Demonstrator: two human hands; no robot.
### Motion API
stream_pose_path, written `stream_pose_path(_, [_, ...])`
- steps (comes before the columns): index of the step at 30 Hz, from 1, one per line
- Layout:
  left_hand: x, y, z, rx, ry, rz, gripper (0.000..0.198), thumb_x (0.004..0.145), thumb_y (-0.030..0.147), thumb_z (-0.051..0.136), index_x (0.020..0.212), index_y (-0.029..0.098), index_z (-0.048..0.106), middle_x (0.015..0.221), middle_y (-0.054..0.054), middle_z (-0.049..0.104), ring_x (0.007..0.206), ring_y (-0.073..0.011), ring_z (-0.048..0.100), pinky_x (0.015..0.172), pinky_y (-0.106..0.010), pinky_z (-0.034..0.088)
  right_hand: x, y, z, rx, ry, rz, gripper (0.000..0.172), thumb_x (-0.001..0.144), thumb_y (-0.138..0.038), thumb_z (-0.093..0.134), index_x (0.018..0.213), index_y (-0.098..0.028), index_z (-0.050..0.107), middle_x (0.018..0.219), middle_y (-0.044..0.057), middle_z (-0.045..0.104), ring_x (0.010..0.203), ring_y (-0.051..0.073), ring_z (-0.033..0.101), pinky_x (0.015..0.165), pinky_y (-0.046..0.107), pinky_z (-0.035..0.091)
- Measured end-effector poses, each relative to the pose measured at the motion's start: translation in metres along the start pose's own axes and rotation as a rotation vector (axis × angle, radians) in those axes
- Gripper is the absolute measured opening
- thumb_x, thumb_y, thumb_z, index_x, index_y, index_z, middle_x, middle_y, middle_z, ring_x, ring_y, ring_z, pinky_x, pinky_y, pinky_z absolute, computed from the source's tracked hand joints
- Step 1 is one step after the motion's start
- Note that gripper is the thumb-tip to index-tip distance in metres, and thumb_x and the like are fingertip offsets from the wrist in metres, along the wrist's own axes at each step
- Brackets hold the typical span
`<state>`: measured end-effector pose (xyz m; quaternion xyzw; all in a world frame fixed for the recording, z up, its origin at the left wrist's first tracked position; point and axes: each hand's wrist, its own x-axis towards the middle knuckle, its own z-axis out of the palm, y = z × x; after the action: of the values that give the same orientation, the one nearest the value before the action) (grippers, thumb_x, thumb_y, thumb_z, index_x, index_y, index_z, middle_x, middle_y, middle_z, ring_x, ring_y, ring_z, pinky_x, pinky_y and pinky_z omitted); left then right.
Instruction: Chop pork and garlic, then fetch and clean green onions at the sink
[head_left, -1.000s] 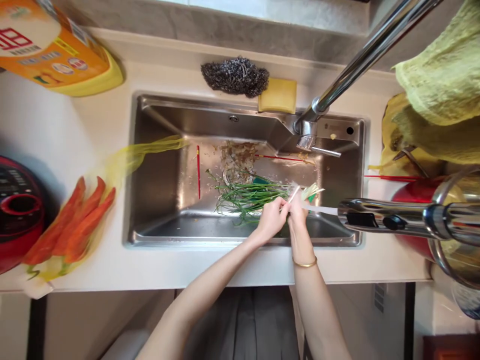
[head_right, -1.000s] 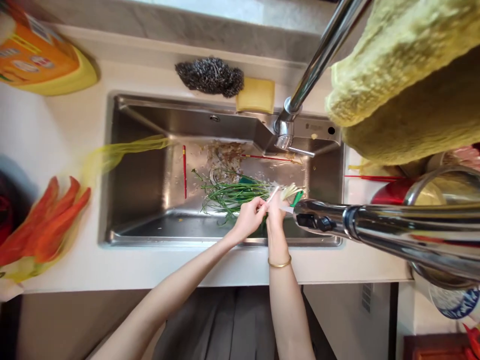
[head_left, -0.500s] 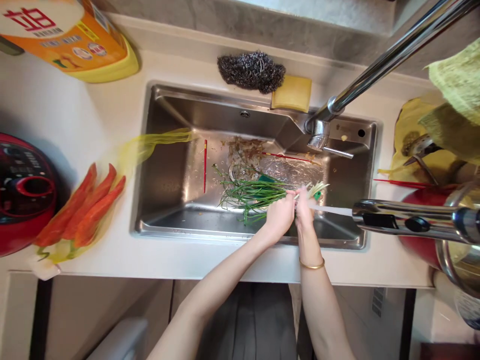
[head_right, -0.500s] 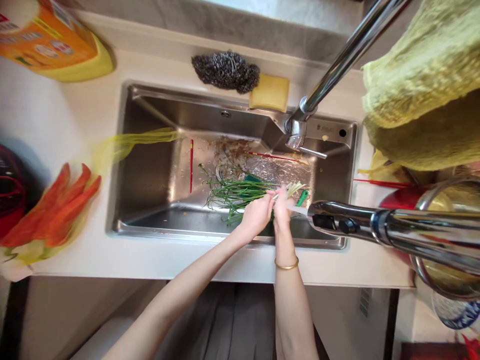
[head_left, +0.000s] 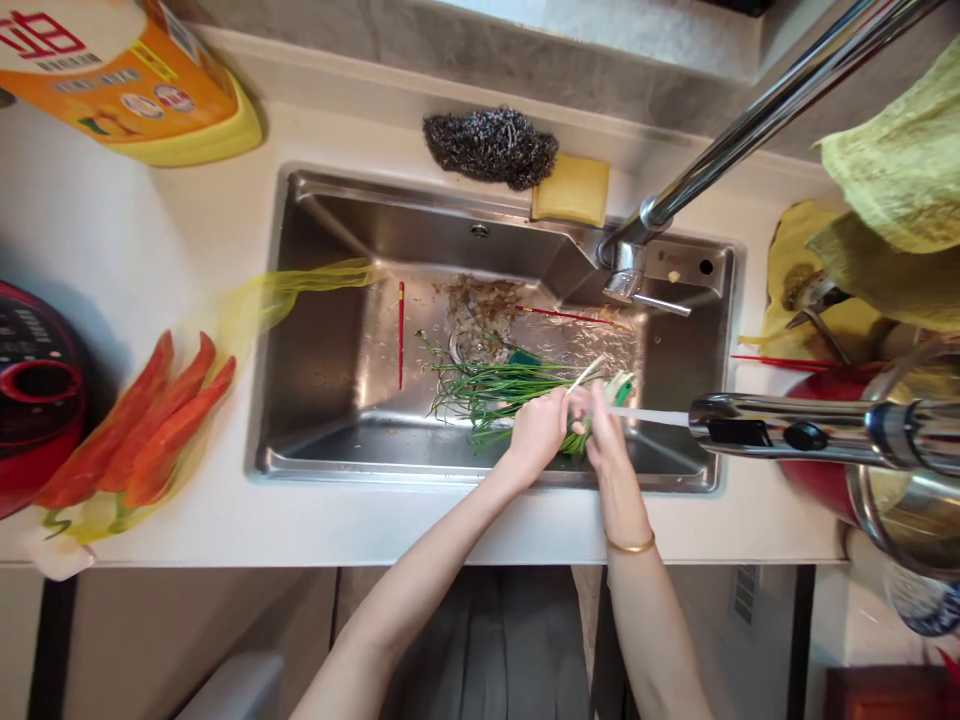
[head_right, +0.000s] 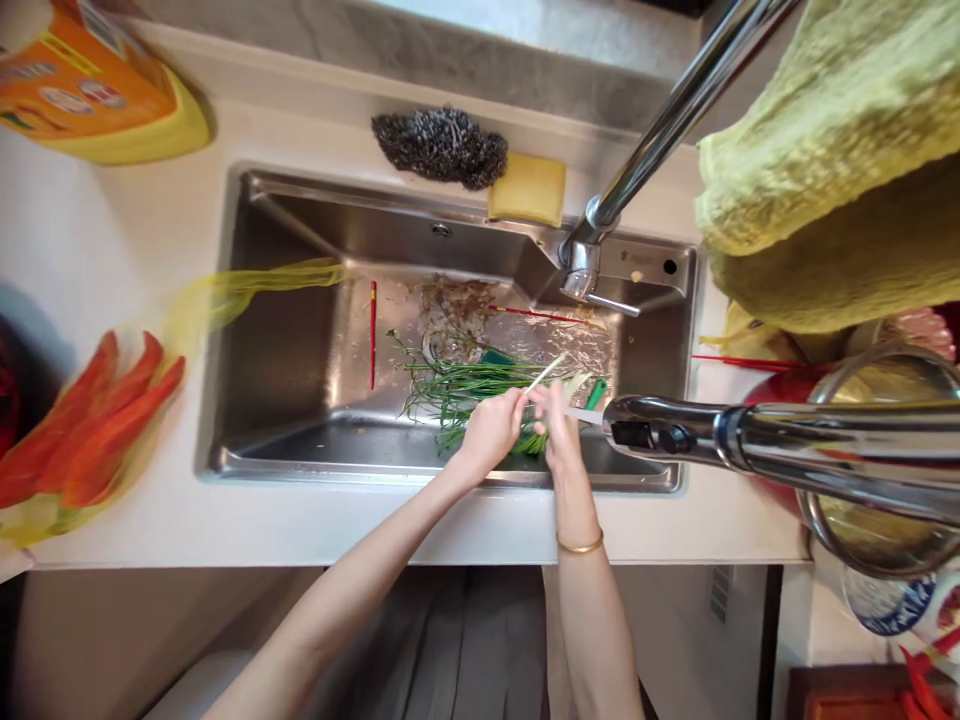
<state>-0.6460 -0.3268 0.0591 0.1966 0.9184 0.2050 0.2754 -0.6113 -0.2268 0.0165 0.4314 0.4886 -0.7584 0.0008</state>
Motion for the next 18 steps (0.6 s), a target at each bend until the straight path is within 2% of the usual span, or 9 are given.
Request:
stream_pose_path(2, [0.000,0.001,0.003,-0.001,-0.023,0.019,0.032,0.091,0.030,0.024,0.102,0.016,0.052,0.083,-0.010,0.064,0.076,-0.0185,0.062,0.068,-0.027,0.045,-0.008,0.003,0.007,-0.048,-0.041,-0.016,0.036,0.071,-0.052,0.054,0.072,-0.016,0.056,0.065,0.003,0.065,0.045,0.007,0.046,0.034,0.016,0.025])
stream_pose_path(3, [-0.001,0.003,0.005,-0.001,-0.035,0.031,0.033,0.091,0.030,0.025,0.102,0.016,0.052,0.082,-0.010,0.064,0.075,-0.0182,0.062,0.068,-0.027,0.045,-0.009,0.002,0.010,-0.056,-0.022,-0.039,0.033,0.071,-0.050,0.055,0.069,-0.017,0.054,0.062,0.001,0.064,0.042,0.006,0.044,0.034,0.016,0.024])
stream_pose_path(6, [-0.009,0.008,0.012,-0.003,-0.053,0.062,0.033,0.092,0.030,0.025,0.097,0.016,0.053,0.082,-0.010,0.064,0.075,-0.0181,0.062,0.068,-0.027,0.045,0.004,-0.003,0.011,-0.043,0.136,-0.081,0.032,0.072,-0.048,0.052,0.061,-0.019,0.045,0.049,-0.002,0.060,0.033,0.005,0.036,0.032,0.018,0.021])
stream_pose_path(8, [-0.014,0.010,0.014,-0.008,-0.046,0.074,0.032,0.091,0.030,0.025,0.094,0.016,0.054,0.080,-0.009,0.064,0.075,-0.0179,0.062,0.067,-0.026,0.045,0.017,-0.008,0.006,-0.031,0.172,-0.074,0.033,0.073,-0.048,0.050,0.059,-0.019,0.042,0.045,-0.003,0.058,0.030,0.004,0.030,0.032,0.018,0.019])
stream_pose_path(11, [-0.016,0.007,0.011,-0.005,-0.020,0.096,0.032,0.091,0.030,0.026,0.093,0.017,0.054,0.077,-0.008,0.064,0.072,-0.0179,0.062,0.064,-0.025,0.044,0.032,-0.014,-0.007,0.032,0.208,-0.074,0.034,0.075,-0.049,0.048,0.059,-0.019,0.042,0.050,-0.002,0.061,0.029,0.004,0.027,0.031,0.018,0.020])
stream_pose_path(14, [-0.015,0.001,0.005,-0.003,0.012,0.102,0.032,0.092,0.031,0.026,0.094,0.018,0.055,0.078,-0.007,0.064,0.071,-0.0173,0.062,0.063,-0.024,0.043,0.029,-0.015,-0.018,0.089,0.277,-0.110,0.041,0.075,-0.056,0.044,0.065,-0.017,0.050,0.064,0.002,0.065,0.033,0.003,0.030,0.031,0.017,0.021])
stream_pose_path(16, [-0.013,-0.002,0.003,0.003,0.022,0.089,0.032,0.092,0.031,0.026,0.095,0.018,0.055,0.079,-0.007,0.064,0.072,-0.0166,0.061,0.063,-0.023,0.043,0.017,-0.011,-0.020,0.046,0.168,-0.073,0.047,0.073,-0.061,0.044,0.073,-0.016,0.057,0.068,0.004,0.065,0.036,0.004,0.034,0.030,0.016,0.021])
stream_pose_path(18, [-0.012,-0.002,0.003,0.024,0.018,0.072,0.032,0.091,0.030,0.026,0.099,0.018,0.055,0.080,-0.007,0.065,0.072,-0.0163,0.062,0.064,-0.023,0.043,0.003,-0.003,-0.016,-0.027,0.023,-0.037,0.044,0.070,-0.059,0.052,0.077,-0.016,0.060,0.062,0.002,0.062,0.039,0.005,0.038,0.030,0.016,0.023])
